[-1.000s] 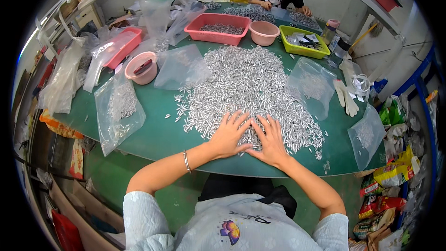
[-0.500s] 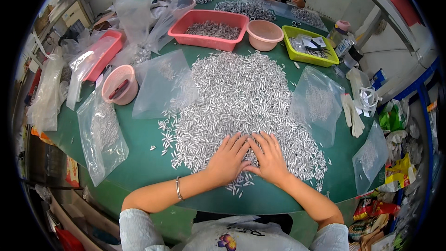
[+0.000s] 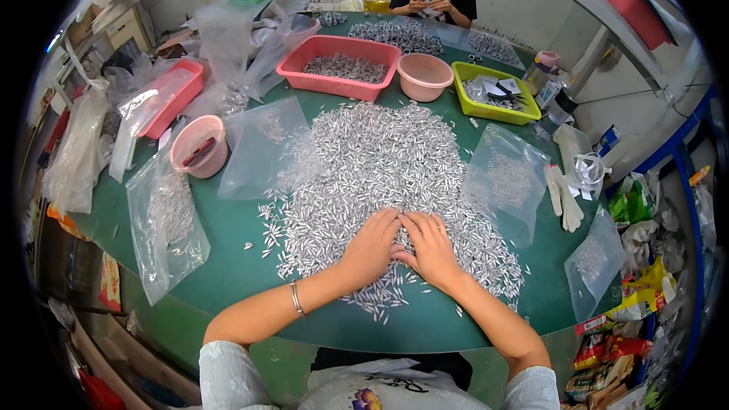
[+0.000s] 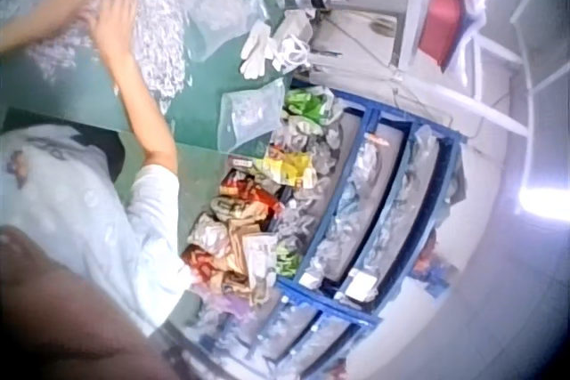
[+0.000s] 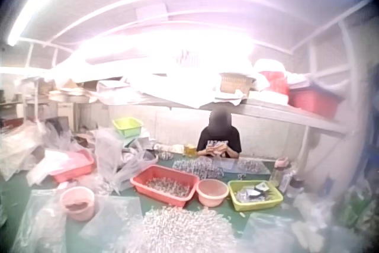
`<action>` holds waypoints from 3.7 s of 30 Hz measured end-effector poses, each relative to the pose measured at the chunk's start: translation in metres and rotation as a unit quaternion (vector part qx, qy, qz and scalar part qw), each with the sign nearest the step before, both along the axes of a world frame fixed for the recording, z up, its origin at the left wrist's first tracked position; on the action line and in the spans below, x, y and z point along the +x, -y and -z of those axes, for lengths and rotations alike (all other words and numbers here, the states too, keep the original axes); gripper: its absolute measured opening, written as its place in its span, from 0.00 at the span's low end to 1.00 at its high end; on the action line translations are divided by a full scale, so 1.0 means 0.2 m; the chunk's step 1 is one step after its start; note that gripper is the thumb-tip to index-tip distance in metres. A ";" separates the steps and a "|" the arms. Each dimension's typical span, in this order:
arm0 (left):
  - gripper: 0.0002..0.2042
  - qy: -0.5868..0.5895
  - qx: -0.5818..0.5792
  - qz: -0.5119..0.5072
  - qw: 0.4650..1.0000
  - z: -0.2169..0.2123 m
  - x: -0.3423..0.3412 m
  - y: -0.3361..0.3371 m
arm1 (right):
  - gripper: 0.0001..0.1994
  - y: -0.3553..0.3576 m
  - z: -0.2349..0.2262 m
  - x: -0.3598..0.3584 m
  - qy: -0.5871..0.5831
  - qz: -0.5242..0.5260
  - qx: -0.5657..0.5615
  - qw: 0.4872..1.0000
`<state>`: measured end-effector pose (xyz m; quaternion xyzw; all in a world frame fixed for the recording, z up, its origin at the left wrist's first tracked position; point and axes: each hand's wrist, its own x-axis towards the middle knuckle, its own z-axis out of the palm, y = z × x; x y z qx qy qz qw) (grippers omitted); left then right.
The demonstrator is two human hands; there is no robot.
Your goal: The person repeatedly picks up small silver fasteners from a large pile on a green table, separates them by hand, and places them into a clear plastic bag. The person occasionally spreads the pile with both hands to access more items. Another person is visible in the background performing a similar task.
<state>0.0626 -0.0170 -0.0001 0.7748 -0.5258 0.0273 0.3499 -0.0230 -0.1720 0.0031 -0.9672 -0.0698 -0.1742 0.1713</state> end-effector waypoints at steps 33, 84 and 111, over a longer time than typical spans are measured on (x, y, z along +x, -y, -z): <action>0.20 0.054 -0.006 0.080 0.995 0.05 -0.49 -0.38 | 0.20 -0.15 -0.01 -0.58 0.023 -0.057 0.053 0.997; 0.31 -0.011 0.109 0.077 0.991 -0.01 -0.25 -0.15 | 0.05 0.10 -0.24 0.15 -0.157 0.119 0.314 0.929; 0.21 -0.008 0.076 0.093 0.993 0.02 -0.22 -0.20 | 0.07 -0.01 -0.16 0.70 -0.162 -0.023 0.232 0.959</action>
